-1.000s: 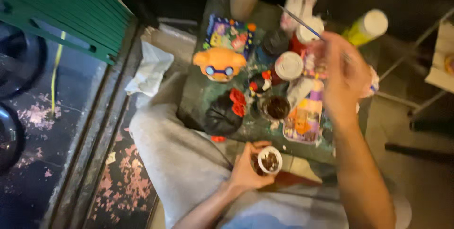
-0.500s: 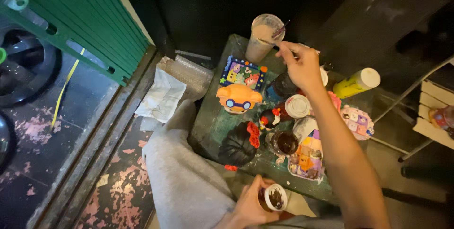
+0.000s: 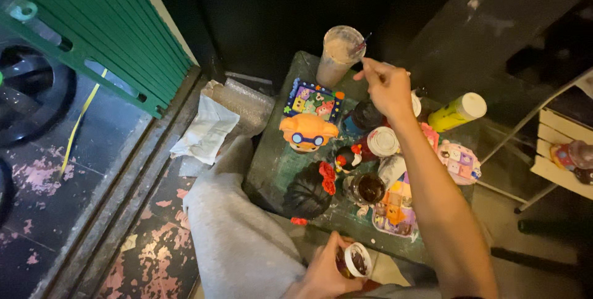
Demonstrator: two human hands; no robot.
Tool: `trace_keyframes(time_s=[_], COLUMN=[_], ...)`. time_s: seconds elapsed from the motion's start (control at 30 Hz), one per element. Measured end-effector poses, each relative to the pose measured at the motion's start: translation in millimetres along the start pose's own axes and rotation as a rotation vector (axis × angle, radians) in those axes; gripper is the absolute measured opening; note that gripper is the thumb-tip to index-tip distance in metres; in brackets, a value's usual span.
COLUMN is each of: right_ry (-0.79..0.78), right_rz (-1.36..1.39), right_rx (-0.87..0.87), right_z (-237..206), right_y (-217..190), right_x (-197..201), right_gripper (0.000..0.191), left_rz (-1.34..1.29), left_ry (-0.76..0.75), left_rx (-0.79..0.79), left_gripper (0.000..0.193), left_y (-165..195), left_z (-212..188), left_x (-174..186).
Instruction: The person sits on the floor holding a black figurine on their lap and paints its white ruffled collar and details with a small paintbrush. They later dip the brush in a water cup, open a jar of dark paint, and continue painting the figurine at the small table.
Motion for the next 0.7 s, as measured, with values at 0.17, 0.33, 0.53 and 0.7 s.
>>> trace_keyframes(time_s=[0.17,0.33,0.53,0.7], right_ry=[-0.149,-0.078,-0.124,-0.242], right_rz=[0.175,0.102,0.140,0.241], right_rx=[-0.117,-0.174,-0.173,-0.182], right_z=[-3.1,1.4,-1.1,-4.2], right_y=[-0.3,1.6,-0.5,-7.2], right_x=[-7.9,-2.3,-5.4,-12.7], right_gripper=[0.033,0.034,0.031,0.032], left_rz=[-0.069,-0.009,-0.067,-0.090], left_ry=[-0.003,0.004,0.002,-0.023], left_rx=[0.005,0.043,-0.014,0.003], left_gripper=[0.063,0.064,0.065,0.067], left_y=[2.6,1.9,5.6,3.3], left_z=[-1.8,-1.0,-0.8,-3.9], left_x=[-1.9,1.4,-1.1,-3.4])
Point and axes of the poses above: each hand's wrist, its own z-axis towards the middle knuckle, its own x-axis out of the back of the hand, y = z × x, the point moved 6 cm from there along z, towards the middle knuckle, and after that the axes turned 9 degrees about y, right-handed, at the moved point
